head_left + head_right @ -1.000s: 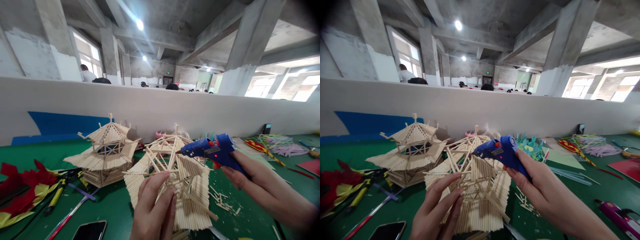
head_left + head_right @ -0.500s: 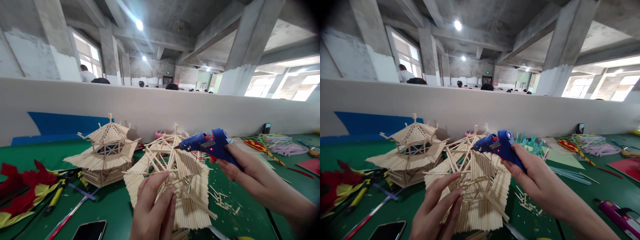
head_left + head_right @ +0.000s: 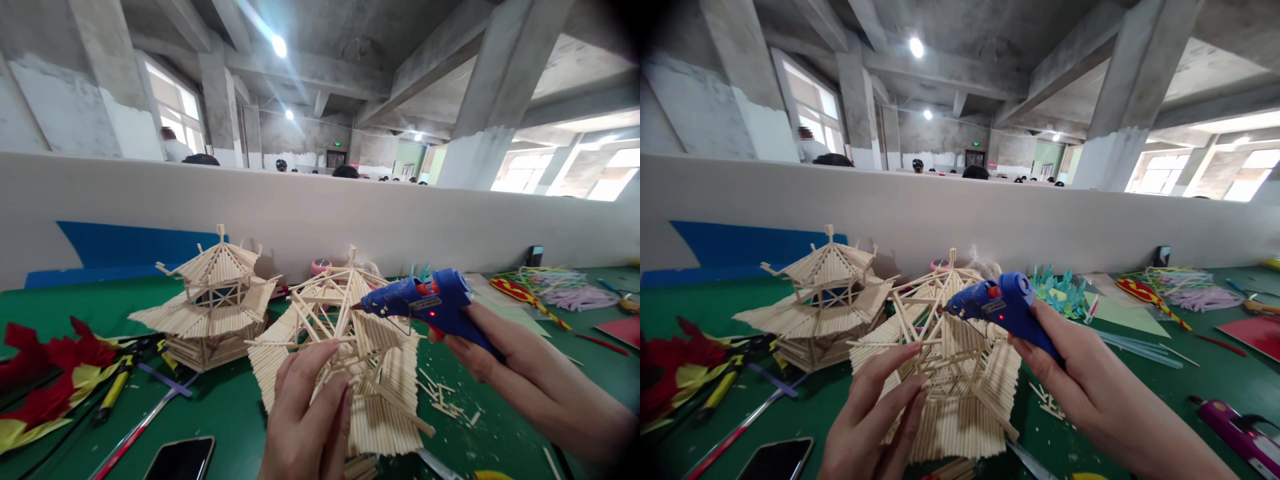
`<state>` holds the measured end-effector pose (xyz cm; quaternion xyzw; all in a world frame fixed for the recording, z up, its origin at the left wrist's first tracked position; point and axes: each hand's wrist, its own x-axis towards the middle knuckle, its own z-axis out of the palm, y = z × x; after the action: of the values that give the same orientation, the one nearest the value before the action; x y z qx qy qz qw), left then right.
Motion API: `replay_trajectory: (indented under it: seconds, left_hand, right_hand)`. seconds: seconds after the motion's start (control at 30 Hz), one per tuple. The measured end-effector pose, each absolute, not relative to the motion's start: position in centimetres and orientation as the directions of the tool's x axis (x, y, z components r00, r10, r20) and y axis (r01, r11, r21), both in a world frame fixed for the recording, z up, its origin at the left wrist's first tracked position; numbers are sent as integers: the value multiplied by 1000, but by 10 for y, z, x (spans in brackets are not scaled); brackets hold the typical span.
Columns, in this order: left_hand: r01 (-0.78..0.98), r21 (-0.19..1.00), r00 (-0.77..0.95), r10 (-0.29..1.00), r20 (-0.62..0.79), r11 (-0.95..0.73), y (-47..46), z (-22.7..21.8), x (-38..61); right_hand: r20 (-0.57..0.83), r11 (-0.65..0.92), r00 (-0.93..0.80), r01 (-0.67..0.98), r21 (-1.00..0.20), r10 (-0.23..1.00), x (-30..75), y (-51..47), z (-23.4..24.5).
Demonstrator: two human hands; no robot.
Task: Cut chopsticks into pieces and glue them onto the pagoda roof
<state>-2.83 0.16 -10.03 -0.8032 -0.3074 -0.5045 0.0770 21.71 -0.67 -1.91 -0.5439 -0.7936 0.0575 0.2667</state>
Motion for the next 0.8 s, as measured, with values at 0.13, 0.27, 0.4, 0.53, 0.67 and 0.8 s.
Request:
replay_trajectory:
  seconds: [0.13,0.27,0.4,0.53,0.67,0.8]
  left_hand:
    - [571,189,300,417,858,-799,1,-99,-28]
    - [565,182,302,407,862,-805,0,-98,-28]
    - [563,176,300,398,867,-807,1,-99,-28]
    - [575,173,301,403,864,-800,1,-99,-28]
    - [584,182,282,408,869,-791,1,-99,-27]
    - [577,194,280,415,866,-794,-1,-98,-27]
  right_hand:
    - [360,392,-258,840,-375,897,218,-8,-24]
    - [344,401,-284,849,-344,895,228,-6,-29]
    - [301,392,-295,851,-349,907,238,-9,-33]
    - [325,330,-214,872,-361,921,232,-20,-34]
    - [343,310,-188,885,-346,920,227,-29,-36]
    - [353,292,-172,901,-322,920,233,-32,-41]
